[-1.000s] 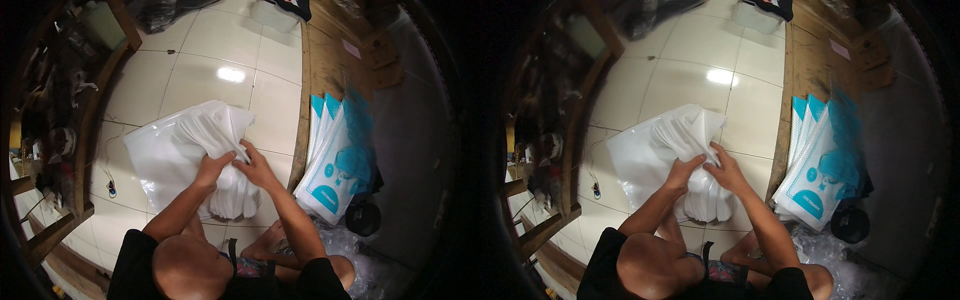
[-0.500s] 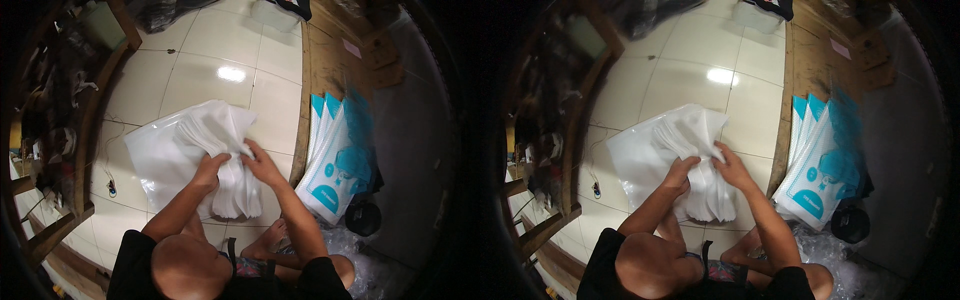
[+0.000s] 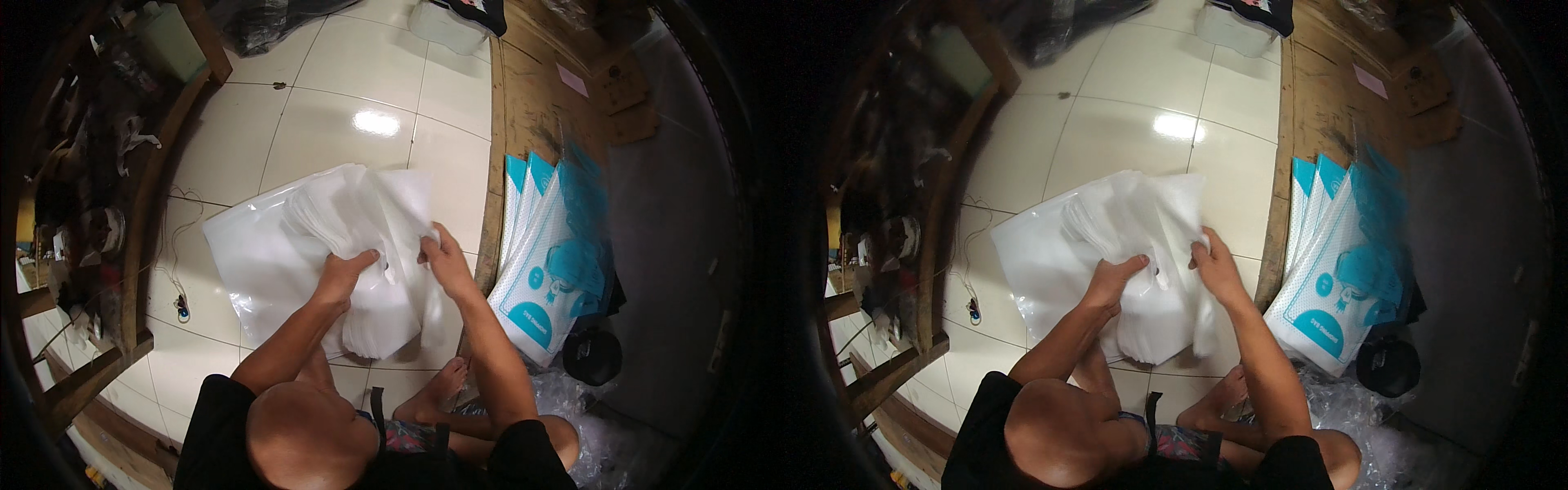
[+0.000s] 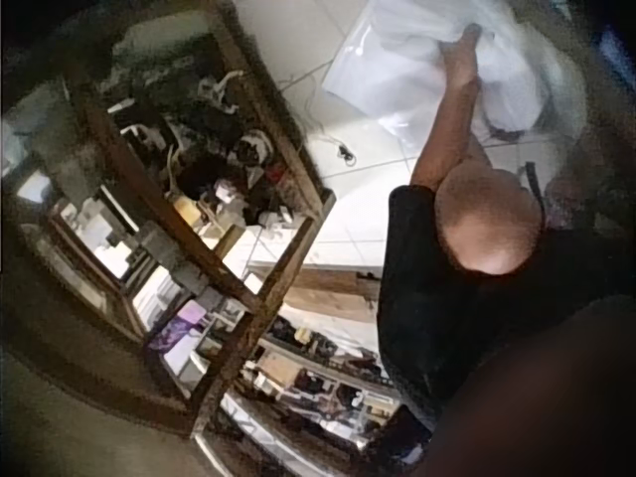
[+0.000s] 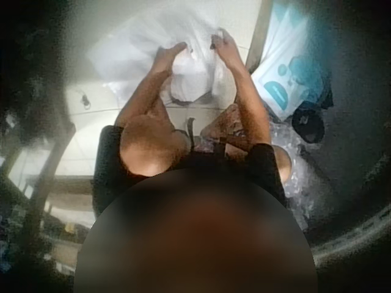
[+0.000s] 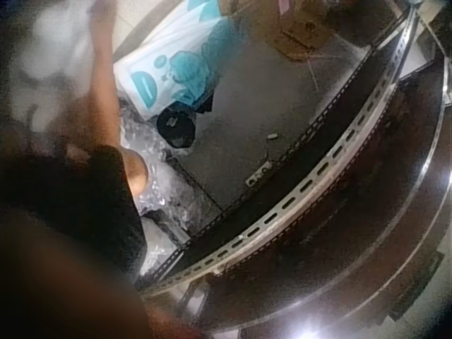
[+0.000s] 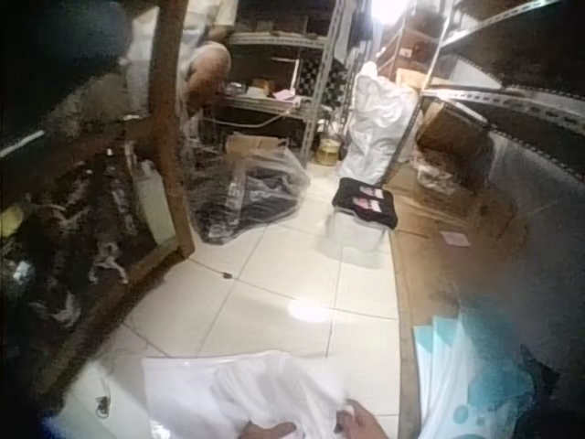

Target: The person sits on the floor and folds a stack of white plastic bags by hand. They smooth the bags, fold them into smaller rectangles, and place them into a pile. The person also briefly handles a stack of blue and white printed plastic bags.

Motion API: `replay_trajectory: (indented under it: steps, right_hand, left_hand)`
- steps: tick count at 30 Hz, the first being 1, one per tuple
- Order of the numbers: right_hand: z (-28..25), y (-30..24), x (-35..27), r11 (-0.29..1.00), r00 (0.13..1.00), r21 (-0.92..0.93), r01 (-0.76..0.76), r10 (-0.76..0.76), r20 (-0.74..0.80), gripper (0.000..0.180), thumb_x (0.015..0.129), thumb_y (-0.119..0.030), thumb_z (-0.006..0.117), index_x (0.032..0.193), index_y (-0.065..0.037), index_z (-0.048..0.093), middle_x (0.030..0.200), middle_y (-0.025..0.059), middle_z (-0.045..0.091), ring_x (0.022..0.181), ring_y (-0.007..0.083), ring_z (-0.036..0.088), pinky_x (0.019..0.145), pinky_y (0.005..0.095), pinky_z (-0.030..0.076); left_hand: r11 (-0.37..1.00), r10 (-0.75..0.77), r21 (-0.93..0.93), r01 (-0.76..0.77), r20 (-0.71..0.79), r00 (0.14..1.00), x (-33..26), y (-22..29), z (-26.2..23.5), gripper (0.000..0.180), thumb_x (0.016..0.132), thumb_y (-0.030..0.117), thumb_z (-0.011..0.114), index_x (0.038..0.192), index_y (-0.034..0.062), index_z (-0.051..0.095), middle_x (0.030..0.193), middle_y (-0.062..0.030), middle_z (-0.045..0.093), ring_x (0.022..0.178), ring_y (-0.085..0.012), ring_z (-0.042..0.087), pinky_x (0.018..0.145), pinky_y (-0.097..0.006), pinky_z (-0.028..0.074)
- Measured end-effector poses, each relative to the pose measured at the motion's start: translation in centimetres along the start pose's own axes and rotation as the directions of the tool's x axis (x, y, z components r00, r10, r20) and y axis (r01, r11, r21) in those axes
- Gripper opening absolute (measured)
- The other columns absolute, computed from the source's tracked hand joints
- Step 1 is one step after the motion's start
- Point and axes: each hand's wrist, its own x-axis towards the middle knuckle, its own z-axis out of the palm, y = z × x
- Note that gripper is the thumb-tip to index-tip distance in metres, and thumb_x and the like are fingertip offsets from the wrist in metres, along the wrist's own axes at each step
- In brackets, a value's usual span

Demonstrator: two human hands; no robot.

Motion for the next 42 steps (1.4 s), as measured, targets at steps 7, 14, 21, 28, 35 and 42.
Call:
replay_trajectory:
  steps: [7, 14, 21, 28, 35, 42]
  right_hand:
    - [5.2, -1.7, -1.7, 0.894, 0.969, -0.394, 0.213, -0.141, 0.202, 0.056, 0.084, -0.023, 0.064, 0.126, 0.005, 0.041, 0.119, 0.0242, 0.054, 0.114, 0.0307, 0.051, 0.092, 0.0363, 0.042]
    - [0.1, 0.0, 0.1, 0.999, 0.998, 0.035, -0.024, 0.022, 0.051, 0.034, 0.091, -0.013, 0.052, 0.120, 0.003, 0.047, 0.105, 0.0094, 0.059, 0.090, 0.0161, 0.057, 0.082, 0.0270, 0.045]
    - [3.7, -0.2, -1.1, 0.947, 0.973, -0.238, 0.218, -0.193, 0.124, 0.059, 0.087, -0.024, 0.062, 0.134, -0.001, 0.036, 0.117, 0.0121, 0.056, 0.103, 0.0235, 0.055, 0.088, 0.0300, 0.044]
    - [-0.8, -0.7, 0.4, 0.988, 0.991, 0.077, -0.131, 0.129, 0.025, 0.040, 0.087, -0.014, 0.060, 0.119, 0.002, 0.044, 0.100, 0.0086, 0.055, 0.095, 0.0147, 0.052, 0.083, 0.0276, 0.043]
    - [4.6, 0.7, -0.8, 0.848, 0.941, -0.409, 0.337, -0.315, 0.123, 0.053, 0.086, -0.013, 0.060, 0.130, 0.007, 0.037, 0.118, 0.0182, 0.056, 0.105, 0.0251, 0.055, 0.092, 0.0326, 0.043]
    - [-0.4, 0.3, 0.1, 0.996, 1.000, 0.083, -0.024, 0.025, -0.011, 0.036, 0.091, -0.013, 0.051, 0.124, 0.001, 0.048, 0.107, 0.0091, 0.060, 0.092, 0.0150, 0.057, 0.084, 0.0273, 0.045]
  left_hand:
    - [0.998, 0.062, -0.017, -0.063, -0.061, 0.996, 0.3, -0.2, 0.6, 0.044, 0.080, 0.016, 0.067, 0.113, -0.0078, 0.054, 0.098, -0.0125, 0.063, 0.089, -0.0220, 0.062, 0.080, -0.032, 0.051]
    - [0.999, 0.051, -0.014, -0.050, 0.110, 0.993, 1.0, -0.7, -1.0, 0.039, 0.079, 0.009, 0.062, 0.114, -0.0072, 0.052, 0.102, -0.0125, 0.061, 0.091, -0.0208, 0.061, 0.082, -0.032, 0.051]
    - [0.998, 0.070, -0.008, -0.070, 0.023, 0.997, 0.8, -0.8, 0.2, 0.039, 0.080, 0.009, 0.063, 0.111, -0.0108, 0.052, 0.101, -0.0149, 0.061, 0.088, -0.0210, 0.062, 0.076, -0.033, 0.052]
    - [0.999, 0.035, -0.033, -0.036, -0.015, 0.999, 0.4, -0.6, -0.2, 0.038, 0.081, 0.010, 0.064, 0.111, -0.0099, 0.052, 0.102, -0.0155, 0.060, 0.088, -0.0219, 0.062, 0.075, -0.033, 0.053]
    - [0.970, 0.002, -0.243, -0.012, -0.040, 0.999, 0.8, -0.6, 1.6, 0.042, 0.082, 0.010, 0.061, 0.117, -0.0087, 0.048, 0.106, -0.0166, 0.058, 0.093, -0.0253, 0.061, 0.078, -0.035, 0.053]
    - [0.995, 0.015, -0.104, -0.008, 0.070, 0.997, 0.7, -0.8, -0.3, 0.028, 0.080, 0.005, 0.056, 0.104, -0.0090, 0.057, 0.098, -0.0165, 0.062, 0.086, -0.0245, 0.063, 0.078, -0.034, 0.053]
